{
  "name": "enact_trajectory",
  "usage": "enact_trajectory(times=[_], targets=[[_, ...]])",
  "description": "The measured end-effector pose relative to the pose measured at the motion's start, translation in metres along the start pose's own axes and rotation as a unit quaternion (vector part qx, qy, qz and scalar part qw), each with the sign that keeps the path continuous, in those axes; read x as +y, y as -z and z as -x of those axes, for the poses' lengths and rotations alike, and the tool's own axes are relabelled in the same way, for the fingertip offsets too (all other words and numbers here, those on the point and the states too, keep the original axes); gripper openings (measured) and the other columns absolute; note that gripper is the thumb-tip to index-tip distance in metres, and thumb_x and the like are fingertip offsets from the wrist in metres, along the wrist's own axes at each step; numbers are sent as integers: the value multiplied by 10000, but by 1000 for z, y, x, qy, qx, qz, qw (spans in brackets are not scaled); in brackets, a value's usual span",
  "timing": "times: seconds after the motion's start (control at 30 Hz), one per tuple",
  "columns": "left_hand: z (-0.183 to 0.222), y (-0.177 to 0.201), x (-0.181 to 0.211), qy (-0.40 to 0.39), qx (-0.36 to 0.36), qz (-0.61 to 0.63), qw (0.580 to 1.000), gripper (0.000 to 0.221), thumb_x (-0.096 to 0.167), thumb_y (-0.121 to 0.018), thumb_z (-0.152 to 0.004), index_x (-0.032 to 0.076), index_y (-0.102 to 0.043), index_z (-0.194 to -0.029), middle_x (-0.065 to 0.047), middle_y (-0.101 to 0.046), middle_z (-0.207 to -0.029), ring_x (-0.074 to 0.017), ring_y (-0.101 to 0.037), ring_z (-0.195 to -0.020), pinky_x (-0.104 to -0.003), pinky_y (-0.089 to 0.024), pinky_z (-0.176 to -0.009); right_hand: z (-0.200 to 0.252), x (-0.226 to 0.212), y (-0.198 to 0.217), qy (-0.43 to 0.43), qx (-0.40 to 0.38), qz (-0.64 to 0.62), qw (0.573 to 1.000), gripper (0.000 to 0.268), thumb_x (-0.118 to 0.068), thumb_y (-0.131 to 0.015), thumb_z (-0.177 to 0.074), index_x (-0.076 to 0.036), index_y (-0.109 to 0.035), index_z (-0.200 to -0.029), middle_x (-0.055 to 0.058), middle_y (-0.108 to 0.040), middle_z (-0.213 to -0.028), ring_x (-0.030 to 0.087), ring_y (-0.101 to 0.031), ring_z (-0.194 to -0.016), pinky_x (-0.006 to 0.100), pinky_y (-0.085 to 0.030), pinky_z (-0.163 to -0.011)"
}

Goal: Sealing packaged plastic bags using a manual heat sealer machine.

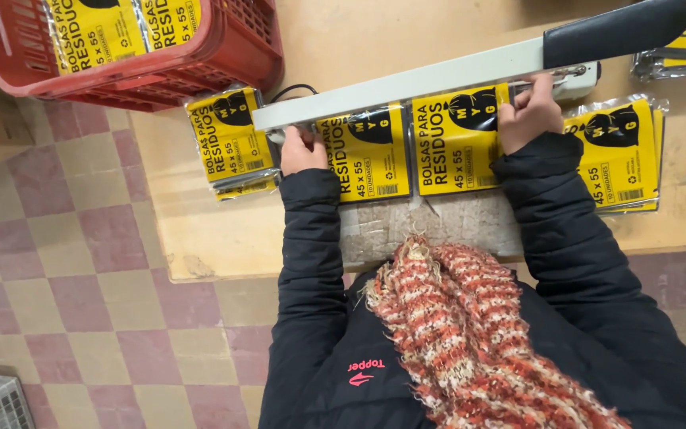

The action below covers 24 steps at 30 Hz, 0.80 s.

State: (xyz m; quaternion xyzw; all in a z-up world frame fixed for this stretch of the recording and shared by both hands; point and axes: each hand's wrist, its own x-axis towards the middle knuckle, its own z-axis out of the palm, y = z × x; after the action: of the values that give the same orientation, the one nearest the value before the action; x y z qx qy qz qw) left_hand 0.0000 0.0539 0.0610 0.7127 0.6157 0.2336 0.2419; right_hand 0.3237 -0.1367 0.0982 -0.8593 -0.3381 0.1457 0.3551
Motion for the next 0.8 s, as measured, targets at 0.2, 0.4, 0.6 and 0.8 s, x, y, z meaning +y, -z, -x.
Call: enact_trajectory(times=[0.2,0.4,0.6,0.8], targets=[[2,13,14,-14,-11,9,1000,179,141,-738,-853,65,-593,-924,-116,-695,-830,-350,-670,-809,-455,-525,-725,0,11,2,35,-5,25,999,400,-49,-684,-935,-4,-553,-1311,96,-640,-798,294,-678,-732,393,-549,-714],[12,45,31,-66,-10,-22,998,217,184,-790,-848,69,-606,-835,-103,-666,-774,-330,-630,-783,-450,-508,-700,16,-51,75,149,2,87,985,185,-157,-789,-1009,-16,-686,-1071,98,-678,-890,277,-685,-781,383,-542,-706],[36,67,82,-179,-14,12,984,179,177,-771,-909,70,-628,-920,-115,-658,-880,-336,-624,-855,-438,-503,-755,-30,-151,119,459,16,208,863,167,-196,-784,-1032,-44,-736,-980,97,-669,-849,270,-644,-772,372,-508,-734],[64,70,90,-268,-186,60,944,176,166,-750,-898,52,-619,-923,-126,-646,-875,-343,-629,-865,-428,-509,-765,-92,-100,60,409,-77,310,855,491,-558,-808,-983,-75,-730,-931,74,-674,-784,238,-643,-705,367,-503,-700]])
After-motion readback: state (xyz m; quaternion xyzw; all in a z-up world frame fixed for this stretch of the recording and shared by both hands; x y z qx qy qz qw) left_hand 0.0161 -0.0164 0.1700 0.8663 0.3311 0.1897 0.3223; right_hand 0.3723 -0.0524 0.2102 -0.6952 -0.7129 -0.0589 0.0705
